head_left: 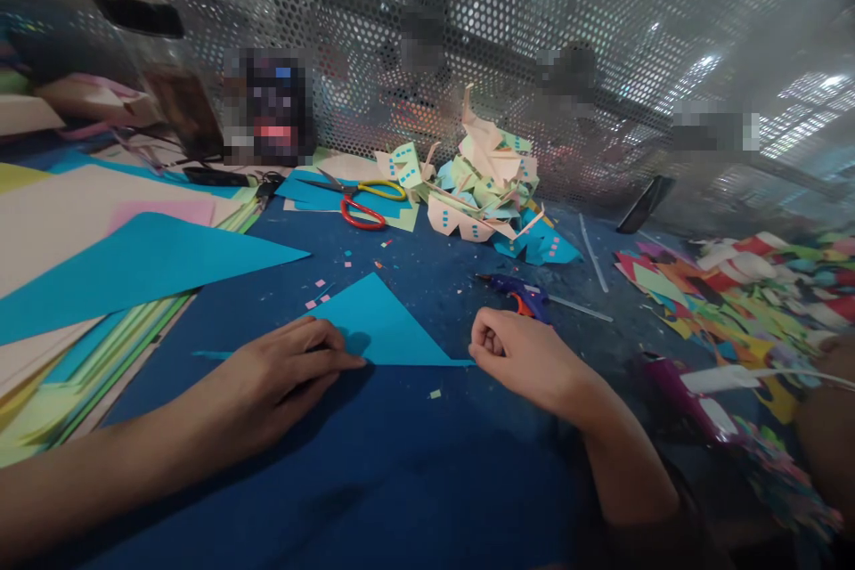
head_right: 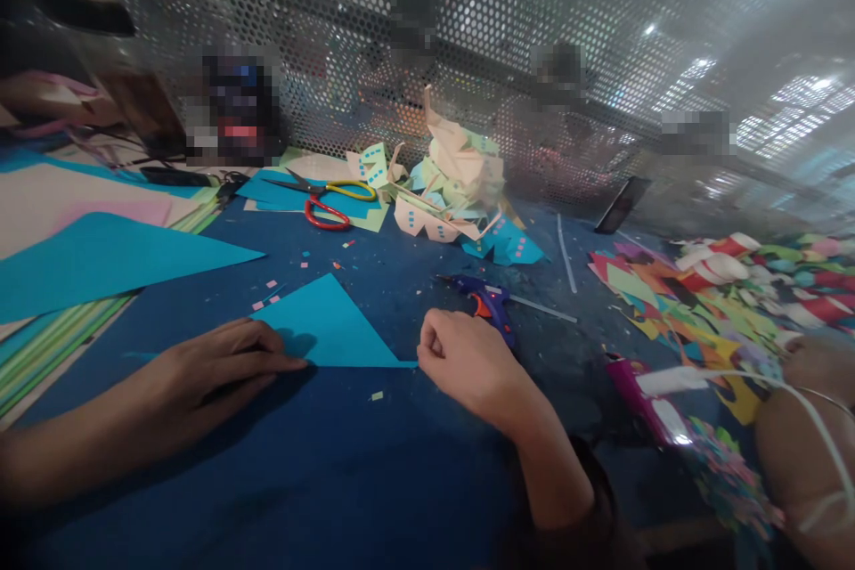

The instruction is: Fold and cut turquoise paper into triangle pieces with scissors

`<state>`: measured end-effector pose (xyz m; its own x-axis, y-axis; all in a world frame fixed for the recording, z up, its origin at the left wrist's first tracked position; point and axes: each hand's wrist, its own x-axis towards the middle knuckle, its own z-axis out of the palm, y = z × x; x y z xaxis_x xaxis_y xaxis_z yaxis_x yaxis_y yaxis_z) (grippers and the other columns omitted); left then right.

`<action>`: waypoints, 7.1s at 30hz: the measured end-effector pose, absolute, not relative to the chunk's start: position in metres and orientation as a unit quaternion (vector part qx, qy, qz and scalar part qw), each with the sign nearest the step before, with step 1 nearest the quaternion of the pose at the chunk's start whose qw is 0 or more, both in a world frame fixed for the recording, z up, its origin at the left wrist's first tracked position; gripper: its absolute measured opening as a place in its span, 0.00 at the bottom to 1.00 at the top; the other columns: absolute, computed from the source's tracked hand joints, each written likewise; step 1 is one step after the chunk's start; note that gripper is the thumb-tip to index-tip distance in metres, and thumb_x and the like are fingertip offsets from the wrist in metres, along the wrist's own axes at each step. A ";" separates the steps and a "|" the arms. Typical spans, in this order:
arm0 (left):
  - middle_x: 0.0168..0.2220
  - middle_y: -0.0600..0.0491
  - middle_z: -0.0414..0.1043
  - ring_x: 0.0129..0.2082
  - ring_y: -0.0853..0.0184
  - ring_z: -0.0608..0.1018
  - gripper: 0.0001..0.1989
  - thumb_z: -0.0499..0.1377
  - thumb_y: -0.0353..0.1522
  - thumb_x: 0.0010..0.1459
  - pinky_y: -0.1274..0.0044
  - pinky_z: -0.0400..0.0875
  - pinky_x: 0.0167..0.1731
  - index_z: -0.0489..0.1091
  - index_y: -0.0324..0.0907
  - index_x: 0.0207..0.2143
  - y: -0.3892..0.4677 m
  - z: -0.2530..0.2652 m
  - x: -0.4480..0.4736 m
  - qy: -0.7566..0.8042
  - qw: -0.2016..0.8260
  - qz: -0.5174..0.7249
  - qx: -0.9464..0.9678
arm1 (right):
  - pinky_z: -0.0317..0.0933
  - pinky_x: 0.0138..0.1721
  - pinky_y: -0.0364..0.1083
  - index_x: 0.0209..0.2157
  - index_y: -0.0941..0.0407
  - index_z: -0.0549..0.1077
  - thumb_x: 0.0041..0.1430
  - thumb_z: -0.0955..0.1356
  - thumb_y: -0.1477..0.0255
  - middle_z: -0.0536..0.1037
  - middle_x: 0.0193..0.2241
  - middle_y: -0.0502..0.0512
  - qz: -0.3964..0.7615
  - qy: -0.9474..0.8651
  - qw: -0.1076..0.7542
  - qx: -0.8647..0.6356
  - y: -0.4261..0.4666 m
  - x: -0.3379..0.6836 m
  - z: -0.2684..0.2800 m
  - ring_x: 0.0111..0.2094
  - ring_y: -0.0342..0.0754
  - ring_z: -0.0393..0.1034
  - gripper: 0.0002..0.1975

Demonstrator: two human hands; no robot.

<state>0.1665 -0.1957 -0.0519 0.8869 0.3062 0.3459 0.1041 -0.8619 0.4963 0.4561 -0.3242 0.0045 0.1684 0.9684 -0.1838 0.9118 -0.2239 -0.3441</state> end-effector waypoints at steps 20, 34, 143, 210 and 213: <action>0.29 0.54 0.73 0.27 0.69 0.74 0.08 0.56 0.32 0.63 0.78 0.65 0.29 0.73 0.43 0.32 -0.185 -0.041 0.160 0.267 0.216 0.162 0.925 | 0.55 0.39 0.47 0.33 0.54 0.69 0.66 0.67 0.75 0.75 0.32 0.49 0.199 -0.722 0.177 -0.638 -0.317 0.406 -0.021 0.36 0.45 0.66 0.06; 0.24 0.58 0.76 0.23 0.69 0.75 0.04 0.62 0.30 0.54 0.80 0.60 0.20 0.75 0.47 0.27 -0.140 -0.018 0.132 0.303 0.282 0.011 0.910 | 0.54 0.39 0.48 0.33 0.54 0.69 0.67 0.66 0.74 0.74 0.32 0.49 0.204 -0.727 0.168 -0.634 -0.318 0.406 -0.023 0.36 0.46 0.65 0.06; 0.30 0.53 0.71 0.31 0.67 0.72 0.09 0.56 0.32 0.66 0.76 0.65 0.31 0.70 0.42 0.32 -0.174 -0.039 0.157 0.180 0.220 0.156 0.946 | 0.59 0.41 0.48 0.34 0.55 0.70 0.69 0.66 0.72 0.75 0.36 0.52 0.126 -0.748 0.183 -0.626 -0.315 0.406 -0.031 0.39 0.49 0.69 0.07; 0.39 0.51 0.72 0.35 0.64 0.73 0.21 0.51 0.23 0.66 0.72 0.71 0.43 0.71 0.49 0.56 -0.184 -0.040 0.155 0.065 0.019 0.151 0.986 | 0.60 0.43 0.50 0.50 0.51 0.76 0.70 0.63 0.78 0.74 0.39 0.54 0.061 -0.795 0.180 -0.577 -0.318 0.402 -0.036 0.41 0.50 0.66 0.14; 0.38 0.51 0.71 0.35 0.64 0.72 0.23 0.51 0.23 0.65 0.72 0.71 0.44 0.69 0.50 0.58 -0.185 -0.040 0.156 0.066 0.020 0.145 0.987 | 0.61 0.42 0.50 0.51 0.51 0.77 0.70 0.63 0.79 0.75 0.39 0.55 0.048 -0.799 0.181 -0.572 -0.318 0.402 -0.037 0.41 0.50 0.66 0.16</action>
<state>0.1561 -0.1851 -0.0398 0.9492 0.1358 0.2839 0.1240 -0.9905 0.0591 0.4021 -0.3180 -0.0366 -0.2799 0.9309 0.2348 0.8964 0.3410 -0.2831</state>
